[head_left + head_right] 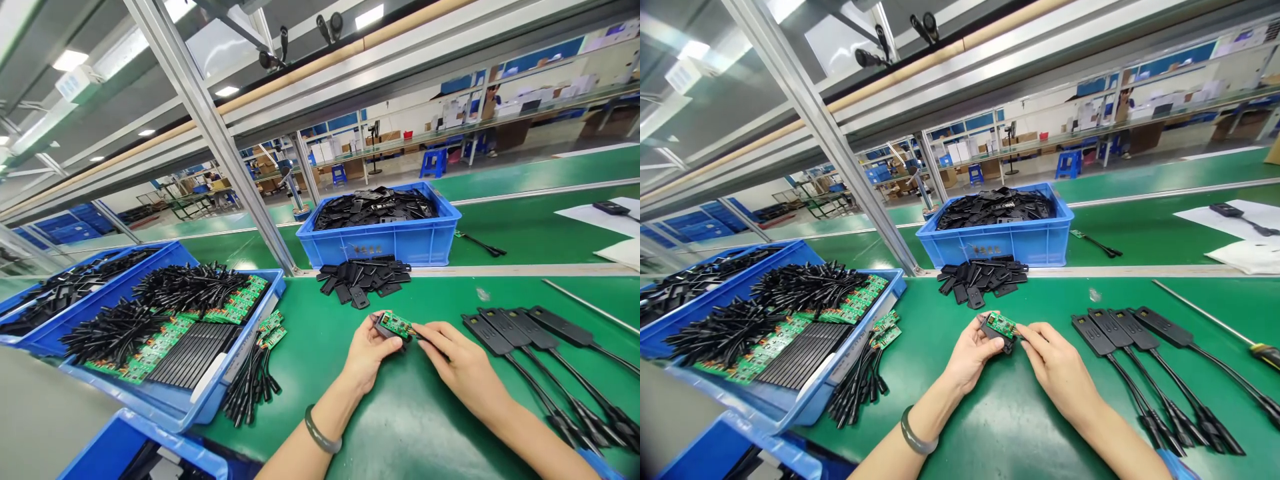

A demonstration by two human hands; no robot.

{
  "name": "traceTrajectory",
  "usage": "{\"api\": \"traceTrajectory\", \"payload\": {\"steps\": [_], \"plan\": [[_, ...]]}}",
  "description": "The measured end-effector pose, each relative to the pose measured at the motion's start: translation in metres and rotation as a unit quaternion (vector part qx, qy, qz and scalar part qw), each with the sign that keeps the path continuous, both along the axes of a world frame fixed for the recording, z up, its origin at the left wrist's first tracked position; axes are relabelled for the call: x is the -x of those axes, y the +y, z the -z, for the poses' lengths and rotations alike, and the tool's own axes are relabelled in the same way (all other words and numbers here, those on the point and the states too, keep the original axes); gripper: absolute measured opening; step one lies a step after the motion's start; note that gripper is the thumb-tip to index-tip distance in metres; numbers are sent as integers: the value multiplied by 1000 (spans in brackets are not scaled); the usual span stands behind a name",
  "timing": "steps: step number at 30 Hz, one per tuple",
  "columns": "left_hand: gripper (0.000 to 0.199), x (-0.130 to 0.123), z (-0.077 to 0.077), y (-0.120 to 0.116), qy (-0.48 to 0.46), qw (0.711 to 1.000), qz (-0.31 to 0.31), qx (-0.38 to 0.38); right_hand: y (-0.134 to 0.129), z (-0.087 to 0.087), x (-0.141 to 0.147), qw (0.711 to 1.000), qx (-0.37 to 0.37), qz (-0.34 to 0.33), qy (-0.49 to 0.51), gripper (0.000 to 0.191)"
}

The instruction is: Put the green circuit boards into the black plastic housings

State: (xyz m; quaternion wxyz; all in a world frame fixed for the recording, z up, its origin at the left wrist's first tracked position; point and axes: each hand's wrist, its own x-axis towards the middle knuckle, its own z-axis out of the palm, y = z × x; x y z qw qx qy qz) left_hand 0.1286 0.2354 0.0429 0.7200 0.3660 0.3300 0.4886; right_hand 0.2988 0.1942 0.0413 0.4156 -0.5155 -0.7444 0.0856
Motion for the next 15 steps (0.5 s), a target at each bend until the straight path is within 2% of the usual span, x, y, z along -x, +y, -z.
{"api": "traceTrajectory", "payload": {"steps": [7, 15], "plan": [[53, -4, -3, -2, 12, 999, -30, -38, -1, -6, -2, 1000, -15, 4, 16, 28], [55, -6, 0, -3, 9, 999, -5, -39, -3, -7, 7, 999, 31, -23, 38, 31]]}}
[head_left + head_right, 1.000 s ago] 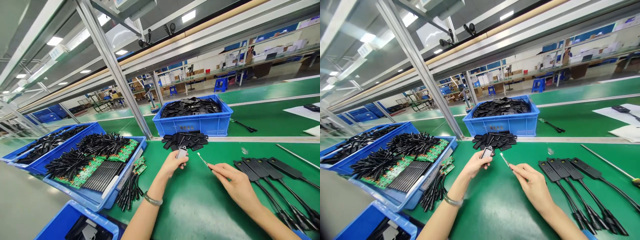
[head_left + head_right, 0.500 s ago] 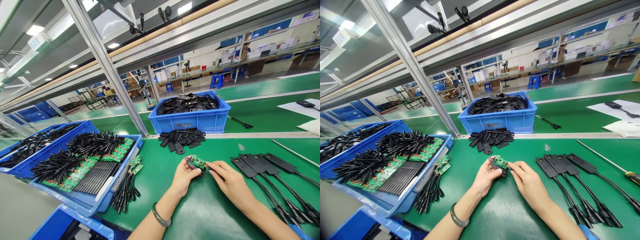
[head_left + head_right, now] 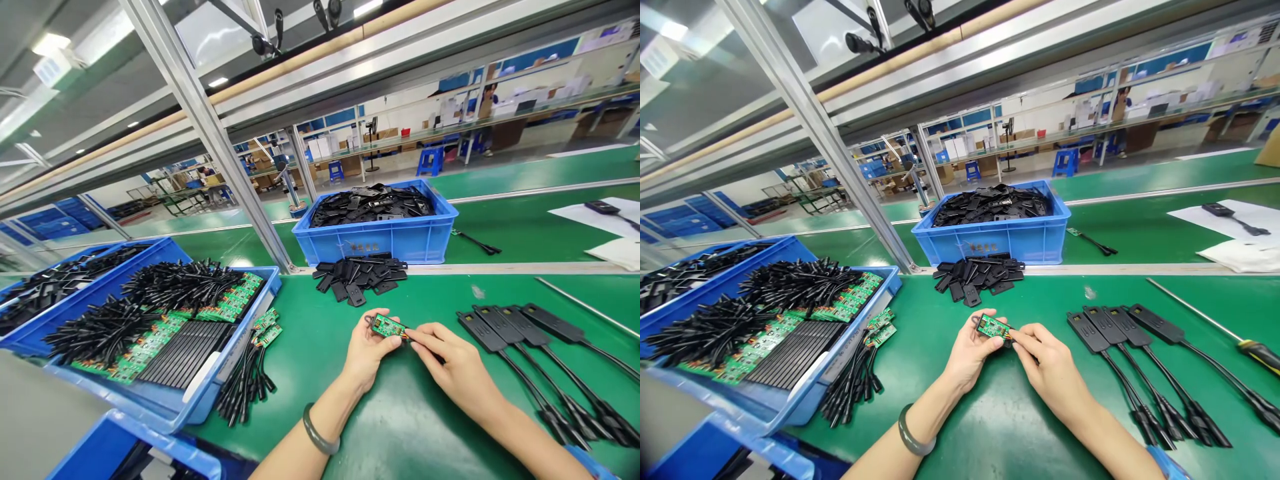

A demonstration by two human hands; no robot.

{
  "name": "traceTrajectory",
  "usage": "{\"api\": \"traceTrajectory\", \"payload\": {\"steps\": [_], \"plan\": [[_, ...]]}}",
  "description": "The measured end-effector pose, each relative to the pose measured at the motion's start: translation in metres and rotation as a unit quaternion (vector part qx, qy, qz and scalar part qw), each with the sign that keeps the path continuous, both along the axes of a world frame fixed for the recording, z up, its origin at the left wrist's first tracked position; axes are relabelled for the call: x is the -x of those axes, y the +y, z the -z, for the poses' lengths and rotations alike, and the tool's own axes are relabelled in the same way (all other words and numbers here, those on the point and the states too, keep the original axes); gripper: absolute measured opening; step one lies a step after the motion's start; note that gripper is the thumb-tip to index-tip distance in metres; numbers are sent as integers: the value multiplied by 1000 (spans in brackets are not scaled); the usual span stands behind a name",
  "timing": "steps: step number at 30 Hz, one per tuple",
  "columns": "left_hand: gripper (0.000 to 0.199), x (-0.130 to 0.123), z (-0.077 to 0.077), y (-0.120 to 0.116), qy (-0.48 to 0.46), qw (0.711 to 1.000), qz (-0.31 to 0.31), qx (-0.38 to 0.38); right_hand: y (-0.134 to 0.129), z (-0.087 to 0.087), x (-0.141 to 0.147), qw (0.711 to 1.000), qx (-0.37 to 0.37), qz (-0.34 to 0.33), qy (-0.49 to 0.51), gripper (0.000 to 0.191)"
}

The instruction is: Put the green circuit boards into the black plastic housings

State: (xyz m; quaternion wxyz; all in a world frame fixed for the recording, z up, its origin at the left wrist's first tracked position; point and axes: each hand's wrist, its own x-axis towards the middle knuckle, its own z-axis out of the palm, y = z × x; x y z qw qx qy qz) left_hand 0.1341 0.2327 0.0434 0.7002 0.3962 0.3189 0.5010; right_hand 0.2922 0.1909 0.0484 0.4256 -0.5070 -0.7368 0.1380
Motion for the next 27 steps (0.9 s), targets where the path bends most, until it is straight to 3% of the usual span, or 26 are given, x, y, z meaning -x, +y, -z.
{"api": "traceTrajectory", "payload": {"steps": [7, 12, 16, 19, 24, 27], "plan": [[45, -2, 0, -2, -24, 999, 31, 34, 1, -1, 1, 1000, 9, -8, 5, 31], [34, -5, 2, -2, 0, 1000, -9, 20, 1, 1, 3, 999, 33, -6, 25, 24], [33, -5, 2, -3, 41, 999, -35, -10, 1, 1, 3, 985, 160, 15, 62, 22], [32, -4, 2, -4, 70, 996, -36, -40, 3, 2, 3, 969, 241, -14, 59, 33], [30, -3, 4, -5, 114, 991, -31, -66, 4, 4, 6, 977, 204, -21, 56, 39], [32, -1, 4, -4, 97, 994, -19, -55, 5, 6, 6, 969, 224, -44, 91, 39]]}}
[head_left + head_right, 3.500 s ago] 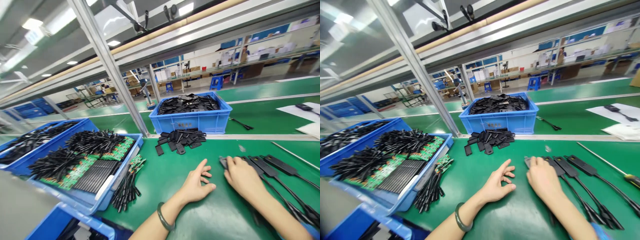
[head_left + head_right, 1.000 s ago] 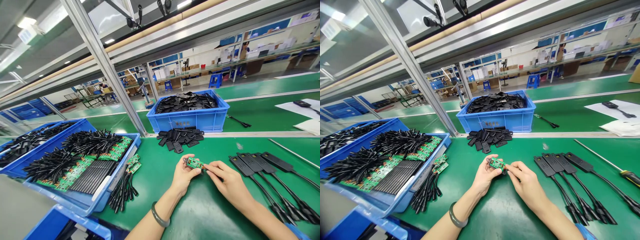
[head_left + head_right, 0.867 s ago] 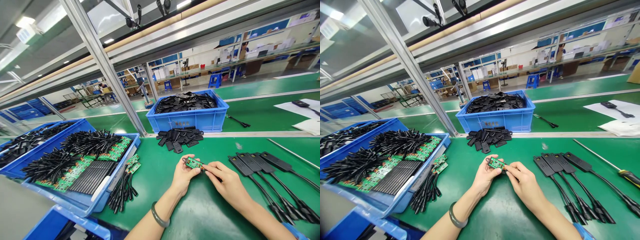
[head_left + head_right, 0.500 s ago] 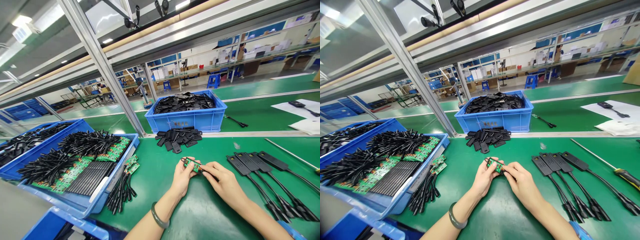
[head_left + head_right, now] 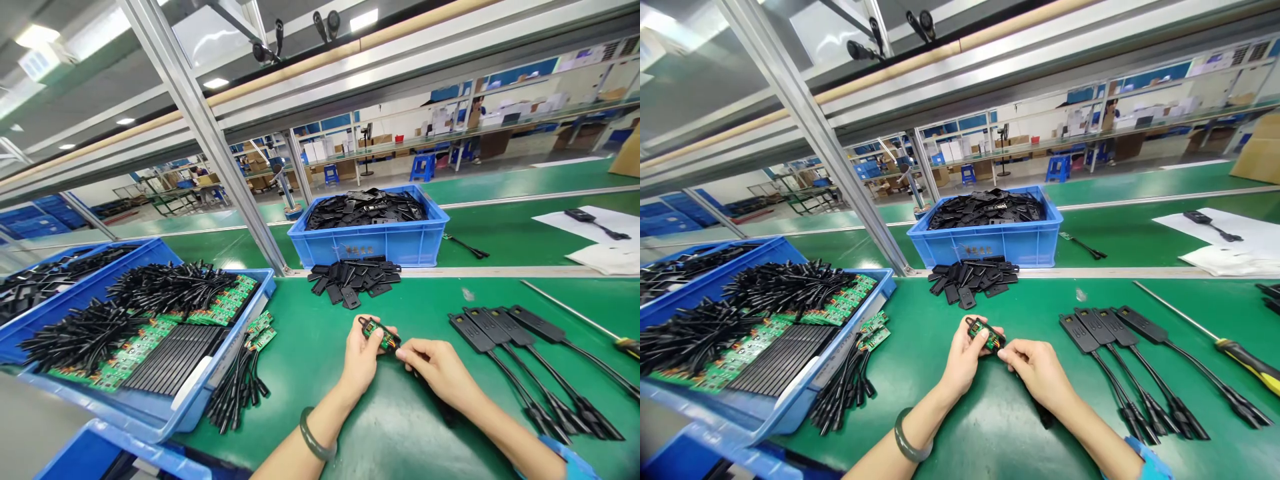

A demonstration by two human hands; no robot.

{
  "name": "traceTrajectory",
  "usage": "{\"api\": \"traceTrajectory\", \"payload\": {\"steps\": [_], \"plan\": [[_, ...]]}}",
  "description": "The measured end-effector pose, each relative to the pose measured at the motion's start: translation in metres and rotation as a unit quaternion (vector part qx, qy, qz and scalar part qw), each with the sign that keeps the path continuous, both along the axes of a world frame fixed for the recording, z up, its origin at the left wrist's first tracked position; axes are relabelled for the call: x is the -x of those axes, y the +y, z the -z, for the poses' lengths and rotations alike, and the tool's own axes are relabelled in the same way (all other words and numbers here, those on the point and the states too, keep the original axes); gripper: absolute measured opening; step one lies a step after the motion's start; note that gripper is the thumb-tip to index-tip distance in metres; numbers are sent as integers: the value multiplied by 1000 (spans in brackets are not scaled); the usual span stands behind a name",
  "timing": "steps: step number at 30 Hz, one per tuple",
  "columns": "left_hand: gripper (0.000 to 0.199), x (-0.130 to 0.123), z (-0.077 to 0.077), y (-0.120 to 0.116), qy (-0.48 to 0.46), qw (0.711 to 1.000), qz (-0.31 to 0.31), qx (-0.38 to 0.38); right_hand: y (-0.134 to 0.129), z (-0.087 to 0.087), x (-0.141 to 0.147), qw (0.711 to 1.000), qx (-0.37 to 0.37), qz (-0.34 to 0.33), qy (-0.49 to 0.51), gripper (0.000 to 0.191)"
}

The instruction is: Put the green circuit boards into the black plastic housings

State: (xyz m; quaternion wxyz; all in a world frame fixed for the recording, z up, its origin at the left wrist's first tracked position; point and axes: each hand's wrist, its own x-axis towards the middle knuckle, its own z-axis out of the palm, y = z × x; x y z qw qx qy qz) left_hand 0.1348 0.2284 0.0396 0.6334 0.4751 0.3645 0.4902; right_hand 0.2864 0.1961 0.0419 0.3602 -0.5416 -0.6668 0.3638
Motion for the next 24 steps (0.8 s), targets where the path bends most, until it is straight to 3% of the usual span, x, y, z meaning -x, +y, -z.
{"api": "traceTrajectory", "payload": {"steps": [8, 15, 24], "plan": [[38, 2, -5, -1, -65, 997, 29, 44, 4, 3, -1, 996, 48, -47, 58, 38], [28, 1, -5, -4, 5, 1000, -7, -16, -3, -1, 5, 997, -29, 34, -60, 38], [25, -2, -3, -2, 34, 998, -23, -50, 4, 5, 5, 997, -17, 29, -73, 40]]}}
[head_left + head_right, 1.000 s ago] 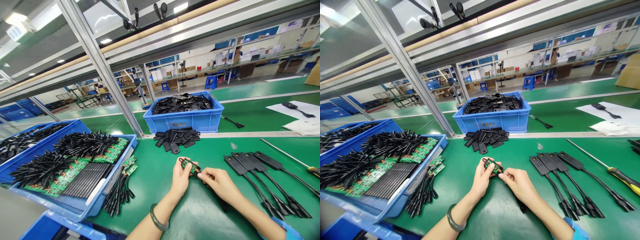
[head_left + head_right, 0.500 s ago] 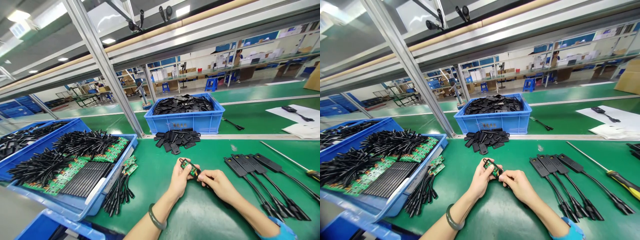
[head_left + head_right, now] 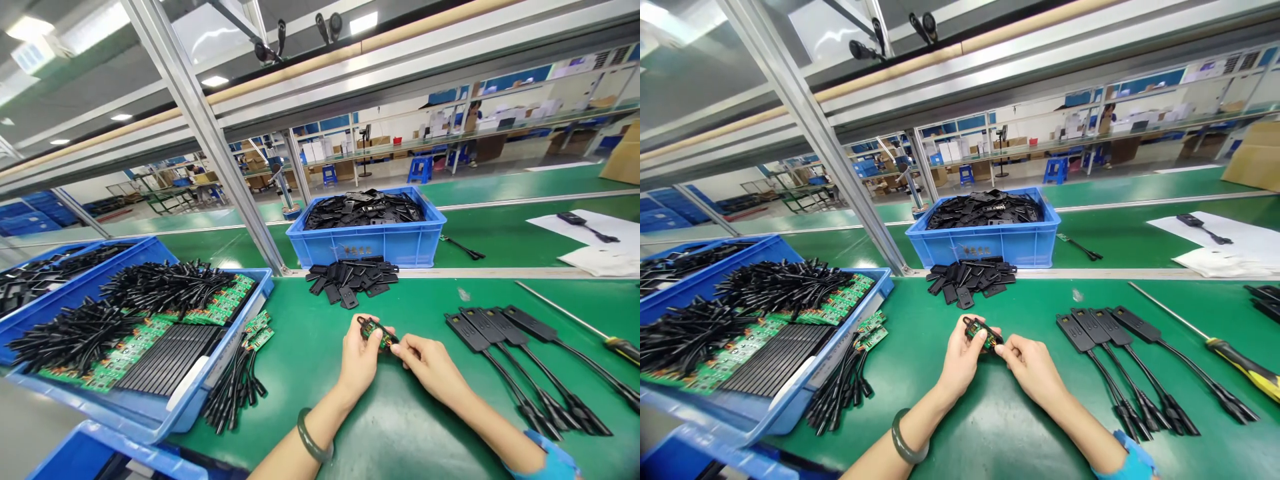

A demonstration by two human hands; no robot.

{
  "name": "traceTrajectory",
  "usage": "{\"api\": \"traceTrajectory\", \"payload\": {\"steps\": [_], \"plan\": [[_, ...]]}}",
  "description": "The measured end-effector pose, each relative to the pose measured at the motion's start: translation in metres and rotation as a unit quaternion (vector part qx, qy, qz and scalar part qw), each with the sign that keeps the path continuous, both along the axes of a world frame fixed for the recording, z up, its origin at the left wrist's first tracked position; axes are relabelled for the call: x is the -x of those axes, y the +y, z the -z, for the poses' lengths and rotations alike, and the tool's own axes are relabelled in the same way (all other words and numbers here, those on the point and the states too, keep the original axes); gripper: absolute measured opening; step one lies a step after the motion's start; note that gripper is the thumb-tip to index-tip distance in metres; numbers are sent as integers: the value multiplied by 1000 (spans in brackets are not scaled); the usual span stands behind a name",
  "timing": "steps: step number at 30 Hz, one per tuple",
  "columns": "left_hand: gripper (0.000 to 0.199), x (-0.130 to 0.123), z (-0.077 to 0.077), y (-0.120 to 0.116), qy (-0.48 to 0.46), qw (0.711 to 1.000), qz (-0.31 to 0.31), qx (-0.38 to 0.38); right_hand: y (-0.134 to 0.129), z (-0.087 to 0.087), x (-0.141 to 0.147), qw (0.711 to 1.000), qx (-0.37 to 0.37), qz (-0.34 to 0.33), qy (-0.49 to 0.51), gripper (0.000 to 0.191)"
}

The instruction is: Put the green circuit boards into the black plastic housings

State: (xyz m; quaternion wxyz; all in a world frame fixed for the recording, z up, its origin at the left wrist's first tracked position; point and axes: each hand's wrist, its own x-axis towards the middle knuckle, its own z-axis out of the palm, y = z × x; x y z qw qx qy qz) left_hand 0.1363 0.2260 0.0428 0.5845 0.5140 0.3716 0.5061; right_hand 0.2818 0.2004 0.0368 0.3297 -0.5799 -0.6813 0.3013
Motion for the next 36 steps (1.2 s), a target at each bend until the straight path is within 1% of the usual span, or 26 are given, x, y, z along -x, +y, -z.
{"api": "traceTrajectory", "payload": {"steps": [3, 5, 8, 10, 13, 15, 17, 22, 26, 29, 32, 34, 36], "plan": [[28, 0, -5, 2, 1, 998, 13, 62, -1, -3, -4, 999, -32, -11, -4, 38], [27, -1, -6, 3, 28, 996, 33, 80, -1, -5, -7, 996, -94, -3, -2, 32], [14, -1, -1, 3, 110, 991, 61, 42, -1, -6, -13, 976, -216, -14, -18, 21], [6, -1, 3, 2, 173, 981, 82, 9, -1, -5, -15, 958, -279, -39, -52, 21], [12, 0, 8, 1, 246, 963, 109, -35, 0, -2, -17, 931, -342, -62, -113, 22], [13, 0, 8, 1, 271, 954, 115, -51, 0, 0, -18, 920, -362, -64, -136, 21], [13, 0, 8, 0, 286, 950, 114, -57, -1, 0, -17, 917, -369, -63, -139, 20], [13, 0, 6, 0, 302, 945, 112, -60, 0, -3, -16, 922, -368, -61, -107, 15], [11, 0, 4, -1, 317, 939, 117, -66, 2, -4, -19, 929, -346, -77, -103, 16], [12, 1, 6, -1, 340, 929, 130, -64, 4, -3, -19, 924, -332, -96, -164, 21], [16, 1, 10, 2, 333, 934, 126, -39, 3, -3, -14, 910, -323, -90, -242, 27], [17, 0, 13, 5, 312, 943, 115, -22, 3, -6, -11, 920, -283, -91, -257, 26], [13, -1, 13, 6, 291, 950, 110, -2, 9, -10, -13, 936, -206, -75, -273, 23]]}}
